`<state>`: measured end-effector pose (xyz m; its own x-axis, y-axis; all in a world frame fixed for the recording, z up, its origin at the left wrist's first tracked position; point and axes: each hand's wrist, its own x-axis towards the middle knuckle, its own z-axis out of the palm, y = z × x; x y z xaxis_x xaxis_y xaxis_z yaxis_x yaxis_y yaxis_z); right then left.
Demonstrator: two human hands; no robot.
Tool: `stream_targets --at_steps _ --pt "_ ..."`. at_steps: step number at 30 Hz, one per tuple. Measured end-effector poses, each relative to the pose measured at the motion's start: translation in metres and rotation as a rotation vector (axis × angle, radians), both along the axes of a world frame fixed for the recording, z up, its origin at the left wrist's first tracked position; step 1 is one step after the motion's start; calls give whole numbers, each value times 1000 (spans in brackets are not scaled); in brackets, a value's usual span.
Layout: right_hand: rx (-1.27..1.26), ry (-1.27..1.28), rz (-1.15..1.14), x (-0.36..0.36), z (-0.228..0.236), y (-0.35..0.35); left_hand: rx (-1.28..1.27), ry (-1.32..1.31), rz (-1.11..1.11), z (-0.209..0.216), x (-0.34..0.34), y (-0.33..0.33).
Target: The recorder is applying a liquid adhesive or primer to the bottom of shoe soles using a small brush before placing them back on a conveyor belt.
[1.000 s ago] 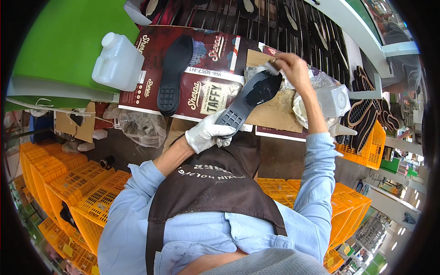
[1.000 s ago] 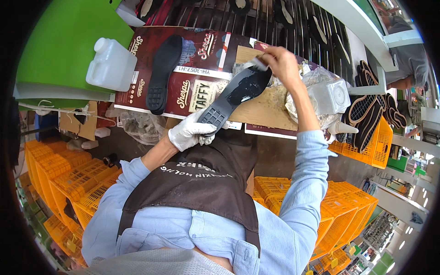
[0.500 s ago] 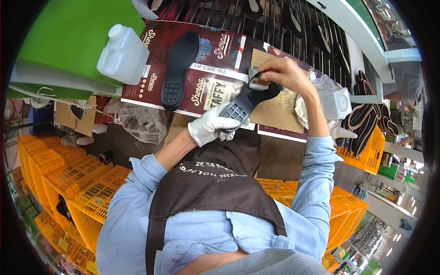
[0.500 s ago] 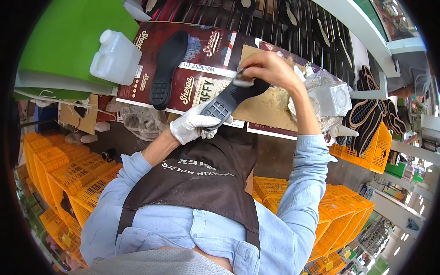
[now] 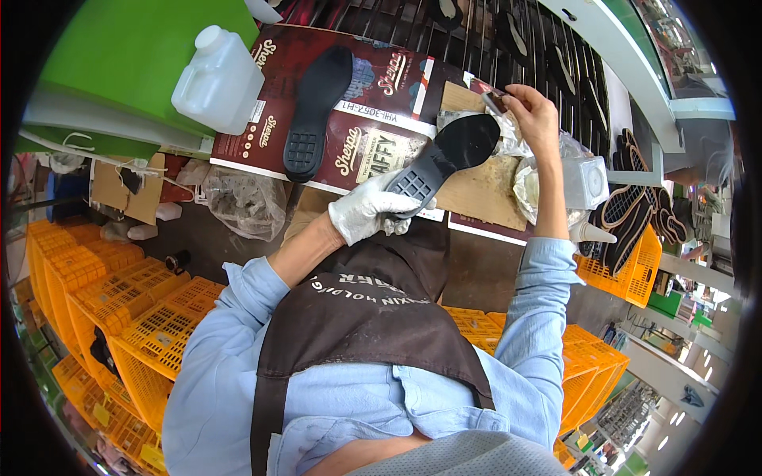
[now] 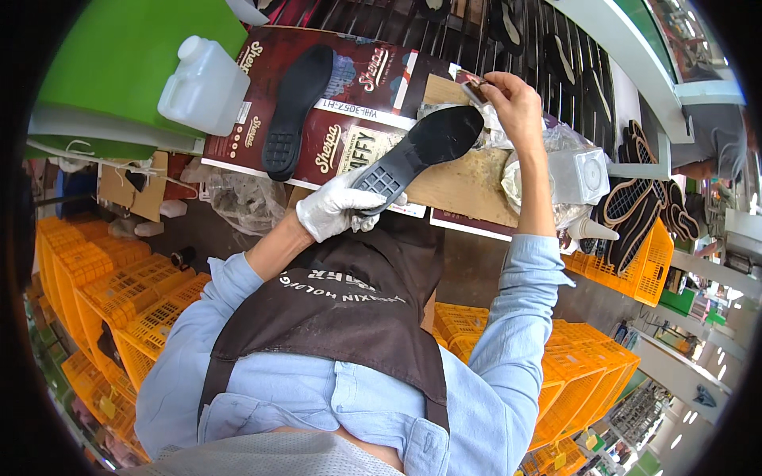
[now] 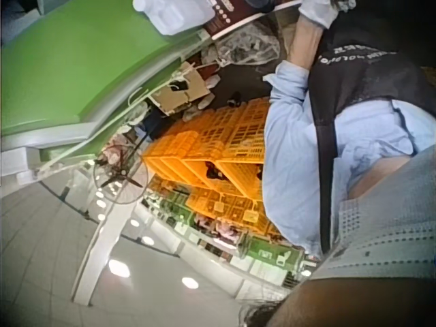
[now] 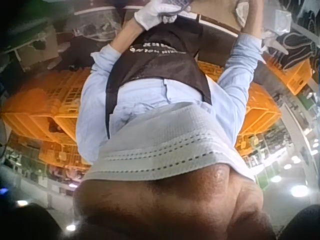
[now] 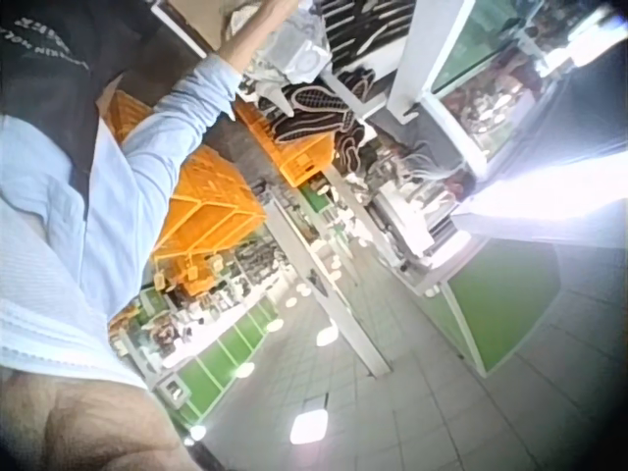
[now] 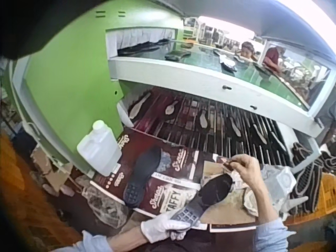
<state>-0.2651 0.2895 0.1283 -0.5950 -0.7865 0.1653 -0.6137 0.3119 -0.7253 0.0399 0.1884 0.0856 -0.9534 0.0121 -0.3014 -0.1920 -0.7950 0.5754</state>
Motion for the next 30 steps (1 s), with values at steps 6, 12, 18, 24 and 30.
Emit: stream_targets --at_steps 6,12,18,24,30 --pt "183 -24 75 12 -3 4 12 3 -2 1 1 3" --pt "259 -224 498 72 21 -17 35 49 69 2 3 5" --pt "27 -120 191 50 2 -20 100 45 78 3 0 2" --pt "190 179 227 71 6 -30 38 46 74 3 3 5" --pt "163 -134 259 62 5 -34 28 42 101 -2 0 5"
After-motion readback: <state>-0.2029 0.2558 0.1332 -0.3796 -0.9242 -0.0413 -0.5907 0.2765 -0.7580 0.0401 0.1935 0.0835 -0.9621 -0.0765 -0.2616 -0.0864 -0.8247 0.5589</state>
